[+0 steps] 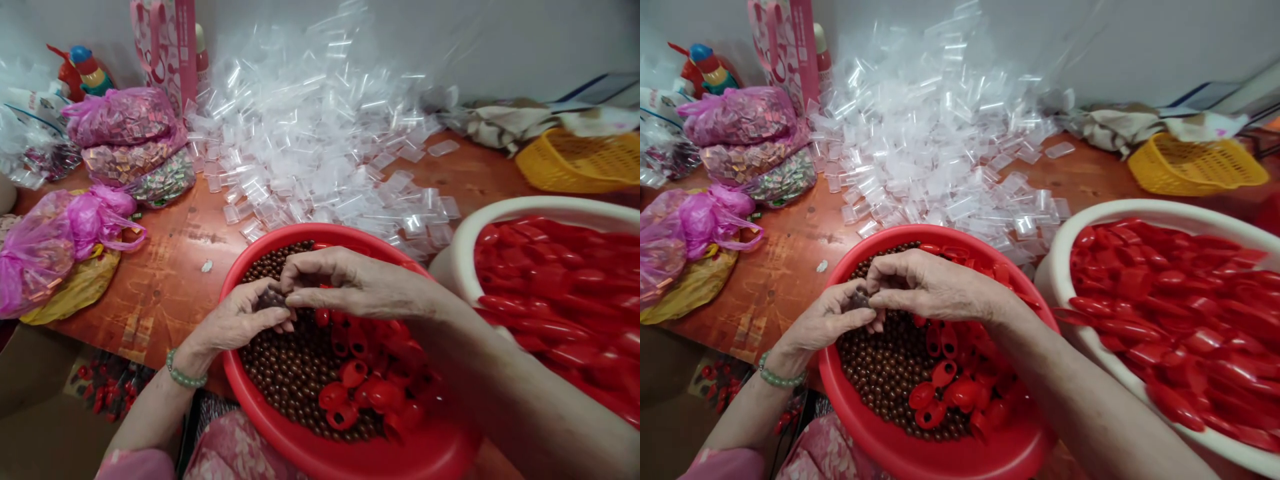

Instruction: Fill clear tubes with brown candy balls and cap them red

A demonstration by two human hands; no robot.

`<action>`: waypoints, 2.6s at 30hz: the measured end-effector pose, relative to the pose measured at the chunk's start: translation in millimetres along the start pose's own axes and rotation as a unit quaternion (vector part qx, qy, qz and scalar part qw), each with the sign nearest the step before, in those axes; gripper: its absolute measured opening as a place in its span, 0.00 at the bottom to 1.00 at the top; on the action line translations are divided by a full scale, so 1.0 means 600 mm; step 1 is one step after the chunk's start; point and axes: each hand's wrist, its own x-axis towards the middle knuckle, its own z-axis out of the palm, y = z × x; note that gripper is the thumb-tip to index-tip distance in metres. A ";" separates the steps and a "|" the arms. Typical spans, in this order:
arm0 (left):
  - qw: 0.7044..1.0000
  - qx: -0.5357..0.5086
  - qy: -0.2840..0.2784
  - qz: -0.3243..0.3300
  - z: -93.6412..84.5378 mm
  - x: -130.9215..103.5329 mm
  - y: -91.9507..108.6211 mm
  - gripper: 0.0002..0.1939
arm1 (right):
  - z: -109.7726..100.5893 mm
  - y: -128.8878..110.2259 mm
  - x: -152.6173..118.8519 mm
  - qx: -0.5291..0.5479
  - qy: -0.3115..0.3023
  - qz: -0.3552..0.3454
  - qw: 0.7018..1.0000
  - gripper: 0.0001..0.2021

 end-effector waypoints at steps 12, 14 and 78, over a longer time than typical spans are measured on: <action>0.983 -0.010 0.174 0.058 0.012 0.009 -0.004 0.09 | 0.019 0.046 -0.053 -0.345 0.081 0.078 0.932 0.08; 0.985 -0.007 0.164 0.056 0.012 0.009 -0.003 0.07 | 0.034 0.055 -0.064 -0.393 0.014 0.089 0.915 0.12; 0.995 -0.008 0.082 0.050 0.025 0.002 -0.014 0.08 | 0.082 0.018 -0.028 -0.128 0.388 -0.071 0.910 0.07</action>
